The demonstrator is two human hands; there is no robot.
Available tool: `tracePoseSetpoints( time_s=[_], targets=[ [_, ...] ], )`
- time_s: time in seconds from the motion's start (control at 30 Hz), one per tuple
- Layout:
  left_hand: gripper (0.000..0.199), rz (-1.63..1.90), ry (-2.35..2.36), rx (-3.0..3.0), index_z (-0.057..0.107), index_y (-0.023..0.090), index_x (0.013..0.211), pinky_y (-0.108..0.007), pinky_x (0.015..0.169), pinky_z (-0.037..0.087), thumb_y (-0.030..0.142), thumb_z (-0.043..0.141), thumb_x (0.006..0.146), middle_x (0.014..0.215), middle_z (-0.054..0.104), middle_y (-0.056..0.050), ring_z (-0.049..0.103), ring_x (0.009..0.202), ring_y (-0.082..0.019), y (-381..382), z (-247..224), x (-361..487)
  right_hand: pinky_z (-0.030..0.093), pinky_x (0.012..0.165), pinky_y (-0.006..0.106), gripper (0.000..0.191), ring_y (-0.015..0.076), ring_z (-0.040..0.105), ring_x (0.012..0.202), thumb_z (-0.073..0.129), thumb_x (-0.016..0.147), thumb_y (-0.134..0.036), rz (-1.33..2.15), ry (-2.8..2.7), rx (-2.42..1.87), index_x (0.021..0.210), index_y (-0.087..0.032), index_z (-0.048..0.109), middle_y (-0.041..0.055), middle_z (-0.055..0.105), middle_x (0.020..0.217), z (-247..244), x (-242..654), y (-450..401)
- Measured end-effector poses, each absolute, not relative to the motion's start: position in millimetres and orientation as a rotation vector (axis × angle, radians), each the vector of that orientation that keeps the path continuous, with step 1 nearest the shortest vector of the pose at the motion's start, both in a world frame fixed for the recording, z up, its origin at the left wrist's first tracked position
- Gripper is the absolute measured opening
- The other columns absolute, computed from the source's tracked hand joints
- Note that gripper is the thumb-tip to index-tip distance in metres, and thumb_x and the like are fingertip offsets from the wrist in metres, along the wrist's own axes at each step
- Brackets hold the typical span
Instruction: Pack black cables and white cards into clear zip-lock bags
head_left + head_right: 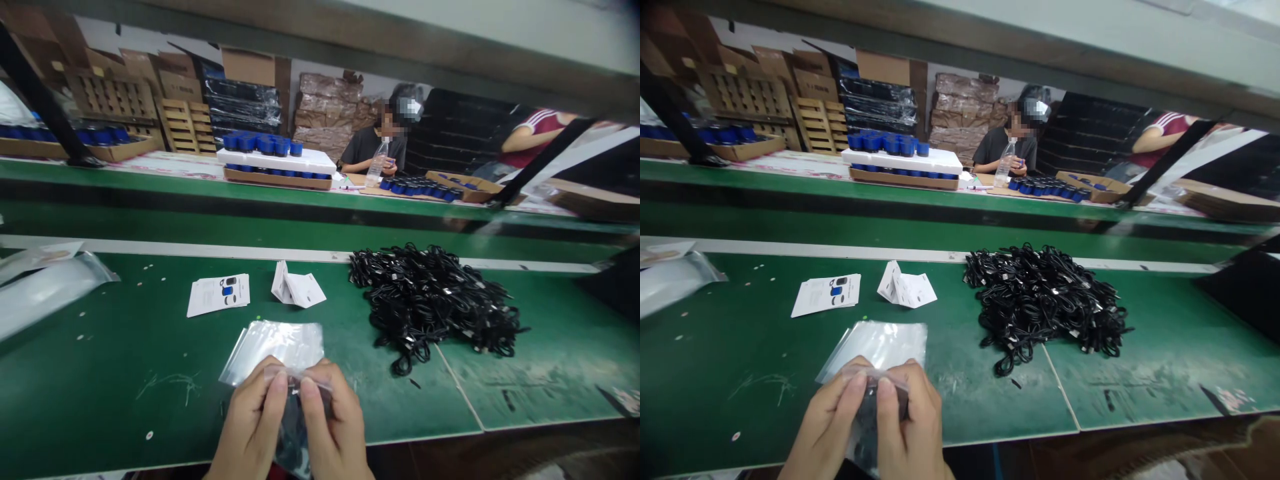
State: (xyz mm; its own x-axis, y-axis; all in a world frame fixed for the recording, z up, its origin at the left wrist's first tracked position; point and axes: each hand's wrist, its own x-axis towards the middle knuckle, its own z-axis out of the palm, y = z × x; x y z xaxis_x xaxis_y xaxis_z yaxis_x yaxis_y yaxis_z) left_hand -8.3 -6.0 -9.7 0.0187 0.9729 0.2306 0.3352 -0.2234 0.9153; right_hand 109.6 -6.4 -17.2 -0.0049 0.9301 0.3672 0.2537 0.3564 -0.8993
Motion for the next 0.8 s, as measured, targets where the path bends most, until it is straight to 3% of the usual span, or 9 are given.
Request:
tracePoseSetpoints(
  time_s=[0.1, 0.33, 0.5, 0.67, 0.8],
  targets=[
    [0.021, 1.160, 1.294, 1.646, 0.058, 0.021, 0.080, -0.017, 0.065, 0.048, 0.028, 0.043, 0.093, 0.078, 0.058, 0.002, 0.061, 0.072, -0.011, -4, -8, -15, 0.042, 0.060, 0.023, 0.016, 0.0131, 0.054, 0.066, 0.045, 0.091, -0.022, 0.870, -1.516, -1.062, 0.078, -0.020, 0.054, -0.0008, 0.052, 0.072, -6, 117, 2],
    [0.023, 1.059, 1.347, 1.653, 0.059, 0.021, 0.071, -0.018, 0.057, 0.045, 0.029, 0.050, 0.090, 0.068, 0.055, 0.003, 0.056, 0.062, -0.010, -5, -3, -20, 0.042, 0.060, 0.022, 0.018, 0.0130, 0.052, 0.064, 0.050, 0.088, -0.021, 0.962, -1.627, -1.115, 0.072, -0.018, 0.055, -0.0011, 0.052, 0.069, 3, 125, 5],
    [0.022, 1.174, 1.408, 1.777, 0.059, 0.019, 0.068, -0.017, 0.057, 0.044, 0.022, 0.052, 0.088, 0.066, 0.056, 0.003, 0.056, 0.060, -0.009, -13, 5, -18, 0.042, 0.057, 0.021, 0.019, 0.0127, 0.053, 0.061, 0.051, 0.088, -0.023, 0.864, -1.656, -1.058, 0.071, -0.018, 0.056, -0.0011, 0.052, 0.067, 4, 128, 2],
    [0.016, 1.206, 1.368, 1.723, 0.069, 0.018, 0.076, -0.019, 0.063, 0.047, 0.022, 0.057, 0.087, 0.071, 0.065, -0.001, 0.062, 0.066, -0.011, -28, 17, -23, 0.047, 0.060, 0.020, 0.015, 0.0136, 0.061, 0.064, 0.054, 0.088, -0.017, 0.894, -1.775, -0.894, 0.078, -0.020, 0.065, 0.0005, 0.062, 0.070, 10, 139, -4],
    [0.011, 1.258, 1.455, 1.551, 0.075, 0.018, 0.071, -0.018, 0.062, 0.049, 0.019, 0.067, 0.079, 0.069, 0.071, -0.002, 0.066, 0.064, -0.012, -44, 18, -29, 0.050, 0.065, 0.020, 0.017, 0.0155, 0.066, 0.069, 0.060, 0.083, -0.013, 0.827, -1.732, -0.803, 0.084, -0.024, 0.074, 0.0018, 0.070, 0.076, 4, 136, -16]
  ],
)
